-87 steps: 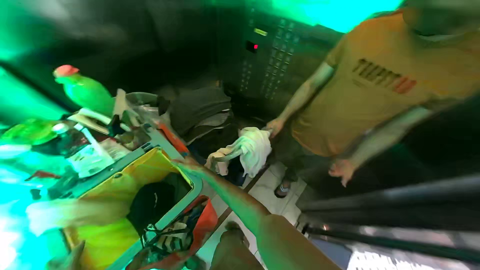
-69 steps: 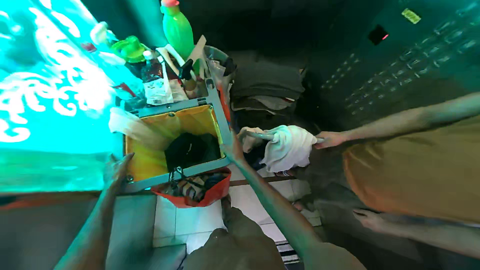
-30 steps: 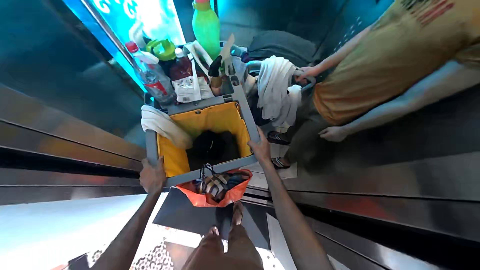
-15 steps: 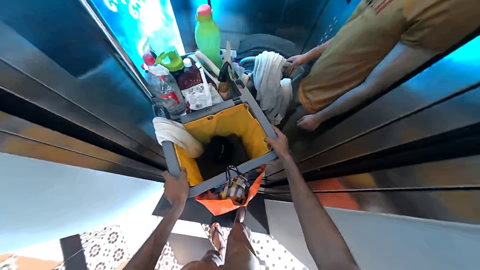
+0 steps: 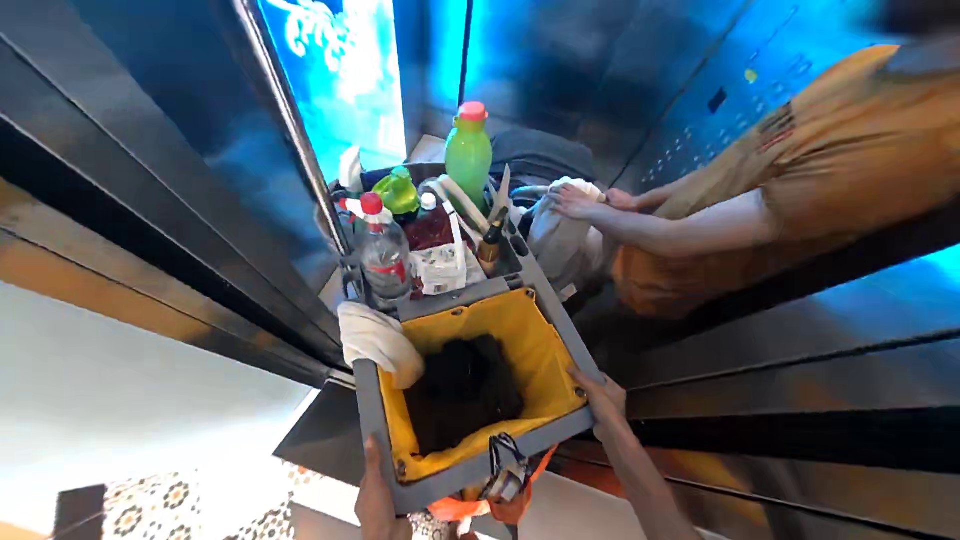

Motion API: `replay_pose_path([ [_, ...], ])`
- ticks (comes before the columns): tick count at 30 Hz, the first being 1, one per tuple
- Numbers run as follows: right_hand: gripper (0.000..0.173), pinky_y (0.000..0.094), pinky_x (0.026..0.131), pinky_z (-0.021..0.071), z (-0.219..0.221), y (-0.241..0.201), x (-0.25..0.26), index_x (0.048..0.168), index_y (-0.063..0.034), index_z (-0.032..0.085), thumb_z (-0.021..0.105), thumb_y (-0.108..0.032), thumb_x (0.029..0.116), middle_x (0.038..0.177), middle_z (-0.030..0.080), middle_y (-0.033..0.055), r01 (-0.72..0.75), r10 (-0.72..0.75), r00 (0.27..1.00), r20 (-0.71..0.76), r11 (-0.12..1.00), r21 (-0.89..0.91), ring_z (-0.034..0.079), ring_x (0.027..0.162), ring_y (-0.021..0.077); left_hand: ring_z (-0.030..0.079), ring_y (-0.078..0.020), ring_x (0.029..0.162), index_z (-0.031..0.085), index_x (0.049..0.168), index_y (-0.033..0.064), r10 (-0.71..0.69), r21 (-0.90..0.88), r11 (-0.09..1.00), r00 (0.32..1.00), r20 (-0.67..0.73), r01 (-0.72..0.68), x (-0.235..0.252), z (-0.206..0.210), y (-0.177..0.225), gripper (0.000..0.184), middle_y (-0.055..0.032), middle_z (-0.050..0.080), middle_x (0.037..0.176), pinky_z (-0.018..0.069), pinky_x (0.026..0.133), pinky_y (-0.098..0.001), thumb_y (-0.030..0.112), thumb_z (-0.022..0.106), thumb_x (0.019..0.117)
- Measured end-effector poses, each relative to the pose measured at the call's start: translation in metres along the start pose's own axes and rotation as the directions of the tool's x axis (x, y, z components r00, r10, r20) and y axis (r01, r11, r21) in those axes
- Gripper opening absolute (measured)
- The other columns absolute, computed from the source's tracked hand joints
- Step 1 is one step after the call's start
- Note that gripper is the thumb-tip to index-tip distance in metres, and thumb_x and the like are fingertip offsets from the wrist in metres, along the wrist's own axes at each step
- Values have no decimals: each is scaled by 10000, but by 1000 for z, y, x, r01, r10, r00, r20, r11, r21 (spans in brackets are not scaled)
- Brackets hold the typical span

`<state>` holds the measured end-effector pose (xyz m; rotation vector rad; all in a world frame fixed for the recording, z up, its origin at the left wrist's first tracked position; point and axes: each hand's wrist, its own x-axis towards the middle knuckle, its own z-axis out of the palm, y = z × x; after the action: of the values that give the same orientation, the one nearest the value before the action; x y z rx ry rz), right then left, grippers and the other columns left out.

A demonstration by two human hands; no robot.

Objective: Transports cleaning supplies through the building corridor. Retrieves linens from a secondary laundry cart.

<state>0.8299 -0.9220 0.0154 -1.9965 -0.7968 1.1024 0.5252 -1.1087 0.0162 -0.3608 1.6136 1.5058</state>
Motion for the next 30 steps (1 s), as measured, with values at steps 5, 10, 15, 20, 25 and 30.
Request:
replay_pose_path([
  [5,385,504,716,568,19,-11,-63,1130,1,698,845,-167,816,928,694,177,-142,146,989,-36,985,95,664,801,286,687,-188,1041,539,1376,118,-43,18,999,985,169,40,9,-35,56,569,-87,691,1165,601,863,-450,572,419,1053],
  [10,363,507,714,581,50,-14,-108,1098,11,713,860,-109,789,914,708,187,-180,194,980,-55,966,188,683,805,299,652,-91,1054,445,1441,165,1,74,997,980,200,-16,33,-63,102,527,-16,651,1195,582,888,-373,537,322,1089],
  [15,410,484,724,592,79,6,-148,1184,33,666,826,-108,834,956,701,197,-258,279,958,-68,940,225,688,827,286,663,-42,1042,451,1432,170,22,142,989,981,190,-49,56,-87,132,473,30,671,1176,588,892,-316,485,324,1103],
  [20,375,460,662,590,76,39,-141,1106,15,685,816,-236,861,861,692,156,-186,187,981,-49,982,25,678,740,258,676,-112,1018,572,1334,87,11,277,961,999,37,-21,69,-98,122,542,-45,694,1123,584,899,-380,538,443,1062],
  [25,561,577,852,566,58,30,-111,1211,-34,687,809,-444,848,1031,724,187,-52,119,979,166,931,-362,701,949,328,675,-294,902,674,1142,-34,196,552,820,980,-30,-148,78,-98,113,608,-198,691,990,567,806,-529,551,599,994],
  [30,536,539,779,593,61,27,-106,1259,-49,656,836,-297,818,1023,712,178,93,-35,985,169,933,-349,707,882,305,667,-384,1052,513,1418,37,425,761,472,871,245,-444,91,-102,108,760,-233,677,1156,535,888,-626,382,840,825],
])
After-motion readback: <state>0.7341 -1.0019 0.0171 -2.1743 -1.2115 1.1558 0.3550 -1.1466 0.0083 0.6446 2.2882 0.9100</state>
